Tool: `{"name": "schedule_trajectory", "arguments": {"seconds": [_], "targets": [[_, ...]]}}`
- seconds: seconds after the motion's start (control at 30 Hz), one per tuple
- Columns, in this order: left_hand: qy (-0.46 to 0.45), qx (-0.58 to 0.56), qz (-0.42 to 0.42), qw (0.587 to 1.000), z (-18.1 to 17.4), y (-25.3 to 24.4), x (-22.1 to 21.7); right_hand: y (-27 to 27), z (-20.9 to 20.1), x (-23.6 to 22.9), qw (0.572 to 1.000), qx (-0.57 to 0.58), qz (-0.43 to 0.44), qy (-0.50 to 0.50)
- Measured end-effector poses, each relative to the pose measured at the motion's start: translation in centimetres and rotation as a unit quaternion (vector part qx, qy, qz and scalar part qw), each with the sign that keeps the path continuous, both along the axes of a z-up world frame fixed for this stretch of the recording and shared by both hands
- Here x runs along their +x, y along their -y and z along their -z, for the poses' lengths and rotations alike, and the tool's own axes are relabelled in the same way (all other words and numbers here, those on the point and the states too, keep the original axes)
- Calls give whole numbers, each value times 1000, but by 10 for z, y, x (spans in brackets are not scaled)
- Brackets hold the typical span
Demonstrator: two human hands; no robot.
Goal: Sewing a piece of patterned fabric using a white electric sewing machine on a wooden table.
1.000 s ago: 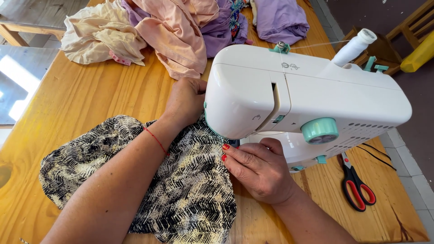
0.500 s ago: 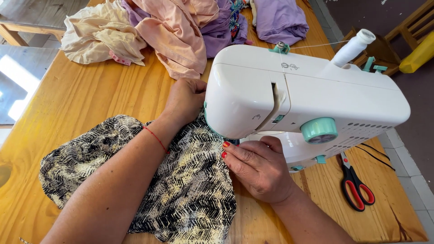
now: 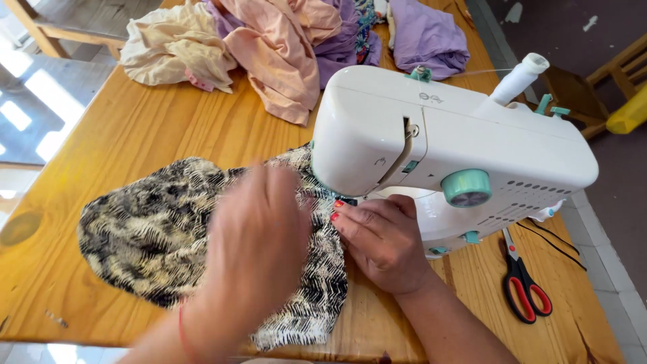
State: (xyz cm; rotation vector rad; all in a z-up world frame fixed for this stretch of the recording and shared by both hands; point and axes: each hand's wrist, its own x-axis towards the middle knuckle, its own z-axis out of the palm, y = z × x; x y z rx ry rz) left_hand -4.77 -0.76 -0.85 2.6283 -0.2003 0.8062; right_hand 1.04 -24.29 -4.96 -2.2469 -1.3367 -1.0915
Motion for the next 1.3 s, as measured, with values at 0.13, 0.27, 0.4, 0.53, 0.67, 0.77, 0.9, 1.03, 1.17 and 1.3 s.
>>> {"name": "schedule_trajectory", "arguments": {"seconds": [0.13, 0.27, 0.4, 0.53, 0.67, 0.77, 0.9, 1.03, 1.17, 1.3], "targets": [[-37, -12, 77, 996, 101, 64, -73, 1, -1, 0, 1000, 2, -9, -7], [-138, 65, 25, 988, 125, 75, -66, 3, 2, 2, 1000, 10, -17, -18], [-64, 116, 43, 990, 116, 45, -81, 3, 1, 1, 999, 22, -22, -34], [141, 97, 85, 982, 65, 14, -117, 5, 1, 3, 999, 29, -30, -34], [258, 64, 78, 961, 53, 13, -132, 6, 3, 4, 999, 17, -30, -42], [225, 29, 56, 972, 50, 14, -133, 8, 4, 5, 998, 14, -27, -46], [170, -16, 21, 985, 64, 26, -131, 7, 1, 4, 998, 8, -27, -49], [63, 6, 71, 995, 112, 45, -109, 5, 0, 3, 998, 12, -28, -53], [-96, 58, 19, 994, 123, 67, -87, 4, -1, 2, 999, 18, -19, -46], [-155, 120, 5, 980, 121, 79, -84, 2, -3, 2, 998, 29, -24, -46]]}}
